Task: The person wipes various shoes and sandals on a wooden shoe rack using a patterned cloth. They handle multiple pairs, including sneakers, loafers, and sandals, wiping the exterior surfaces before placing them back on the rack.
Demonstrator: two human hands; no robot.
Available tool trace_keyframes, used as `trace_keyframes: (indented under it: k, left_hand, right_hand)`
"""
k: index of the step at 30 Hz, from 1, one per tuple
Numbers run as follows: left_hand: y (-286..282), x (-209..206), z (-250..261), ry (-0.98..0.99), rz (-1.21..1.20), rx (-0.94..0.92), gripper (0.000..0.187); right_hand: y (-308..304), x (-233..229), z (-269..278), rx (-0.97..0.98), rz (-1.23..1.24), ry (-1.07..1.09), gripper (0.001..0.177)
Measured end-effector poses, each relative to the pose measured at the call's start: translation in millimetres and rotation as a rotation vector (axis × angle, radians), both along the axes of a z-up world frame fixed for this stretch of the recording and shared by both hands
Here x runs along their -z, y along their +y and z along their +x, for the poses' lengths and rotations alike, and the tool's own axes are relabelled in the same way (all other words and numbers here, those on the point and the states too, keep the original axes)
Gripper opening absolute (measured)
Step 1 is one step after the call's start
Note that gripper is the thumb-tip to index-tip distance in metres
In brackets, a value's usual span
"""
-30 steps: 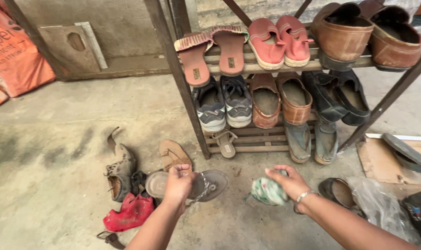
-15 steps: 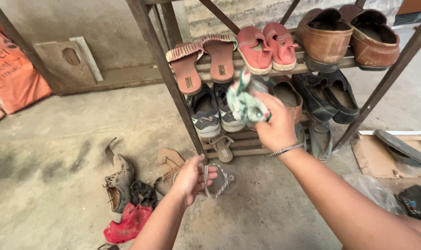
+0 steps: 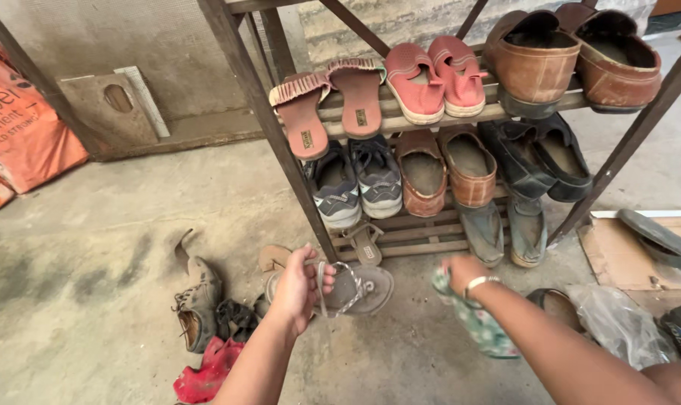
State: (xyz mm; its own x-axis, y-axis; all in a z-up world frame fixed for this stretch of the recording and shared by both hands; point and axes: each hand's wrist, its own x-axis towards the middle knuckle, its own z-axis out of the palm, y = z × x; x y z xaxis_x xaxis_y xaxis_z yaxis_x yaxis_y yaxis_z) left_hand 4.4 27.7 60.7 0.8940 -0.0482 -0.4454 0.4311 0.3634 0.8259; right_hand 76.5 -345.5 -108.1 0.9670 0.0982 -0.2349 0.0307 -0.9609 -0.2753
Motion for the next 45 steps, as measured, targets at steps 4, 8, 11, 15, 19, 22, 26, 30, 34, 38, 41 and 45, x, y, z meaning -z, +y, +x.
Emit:
trace_keyframes:
  k: [4,8,11,15,19,22,26,30,34,38,41,45]
  left_hand:
    - [-4,-5,0,0.044,0.023,-0.011,0.044]
    - [-6,-4,0,0.021,-0.035,-0.023,0.044]
    - [-6,-2,2,-0.033,-0.052,-0.046,0.046]
    - [-8,-3,13,-0.005,-0.087,-0.062,0.04]
    - [2,3,1,-0.03,-0.191,-0.141,0.036]
    - [0,-6,3,-0.009,-0.19,-0.148,0.034]
    - [-5,-14,1,-0.019,-0.218,-0.142,0.032]
    - [-14,-20,0,-0.039,-0.192,-0.09,0.035]
    - [-26,-16,1,-0.015,-0.067,0.033,0.039]
    - [-34,-14,11,-0.031,0.011,0.059,0.04]
    - [-39,-21,13,0.035,0.055,0.093,0.041]
    - [-46,-24,16,0.042,0.203,0.117,0.044]
  right_hand:
    - [56,-102,3,0.322,0.992,-0.355,0.052]
    - [100,-115,-30,0.221,0.803,-0.555,0.047]
    - [126,-45,-60,0.084,0.336,-0.677,0.043]
    - [54,49,-83,-0.147,-0.031,0.251,0.051]
    - [27,68,-77,0.212,0.131,0.203,0.038]
    - [54,1,-57,0.556,0.672,-0.186,0.039]
    - [119,-113,-62,0.507,0.952,-0.93,0.043]
    - [142,-87,-70,-0.081,0.513,-0.882,0.036]
    - [65,26,-69,0.2,0.057,0.067,0.024]
    - [18,48,-67,0.729,0.635,0.071,0.028]
    - [49,-17,-59,1.014,1.269,0.185,0.03]
    - [111,-119,-80,0.573,1.504,-0.375,0.031]
